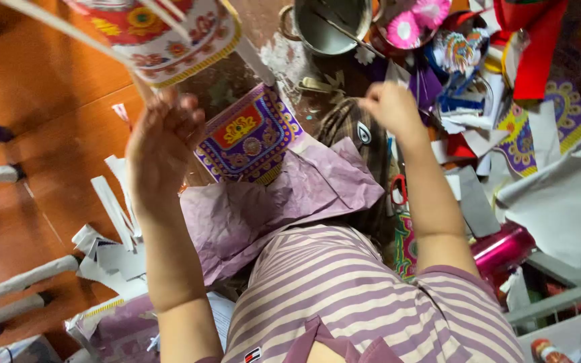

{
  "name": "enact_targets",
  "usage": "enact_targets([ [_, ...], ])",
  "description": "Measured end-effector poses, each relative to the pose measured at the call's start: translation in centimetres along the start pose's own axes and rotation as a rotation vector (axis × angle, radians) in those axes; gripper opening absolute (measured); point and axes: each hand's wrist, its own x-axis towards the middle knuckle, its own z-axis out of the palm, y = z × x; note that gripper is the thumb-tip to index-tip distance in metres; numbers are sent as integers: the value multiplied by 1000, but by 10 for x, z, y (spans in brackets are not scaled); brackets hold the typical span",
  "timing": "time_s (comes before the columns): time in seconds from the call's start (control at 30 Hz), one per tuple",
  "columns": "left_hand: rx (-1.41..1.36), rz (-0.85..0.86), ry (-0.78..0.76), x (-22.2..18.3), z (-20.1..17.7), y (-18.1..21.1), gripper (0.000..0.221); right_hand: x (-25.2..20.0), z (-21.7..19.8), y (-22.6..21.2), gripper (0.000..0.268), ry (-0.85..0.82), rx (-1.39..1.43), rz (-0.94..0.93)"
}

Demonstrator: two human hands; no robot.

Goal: Decorating a paper-mache horse with colorful paper and fabric using glue and a brush

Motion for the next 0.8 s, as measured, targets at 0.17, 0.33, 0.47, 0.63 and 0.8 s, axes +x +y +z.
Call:
enact_targets([
  [0.17, -115, -105, 143, -7, -14, -51, 30, -60, 29, 6, 29, -166, 60, 337],
  [0.33, 43, -157, 162, -2, -2, -105, 27, -67, 35, 6, 23, -118, 253, 386],
  [0.47, 258, -178, 58, 2, 4, -144, 25, -68, 19, 0, 36, -96, 425, 417],
  [0.63, 460, -145, -57, 3, 45, -171, 32, -83, -19, -82, 41, -65, 901, 206],
  [0.8, 505, -93, -2, 15, 57, -189, 36, -79, -13, -123, 39, -52, 983, 121],
])
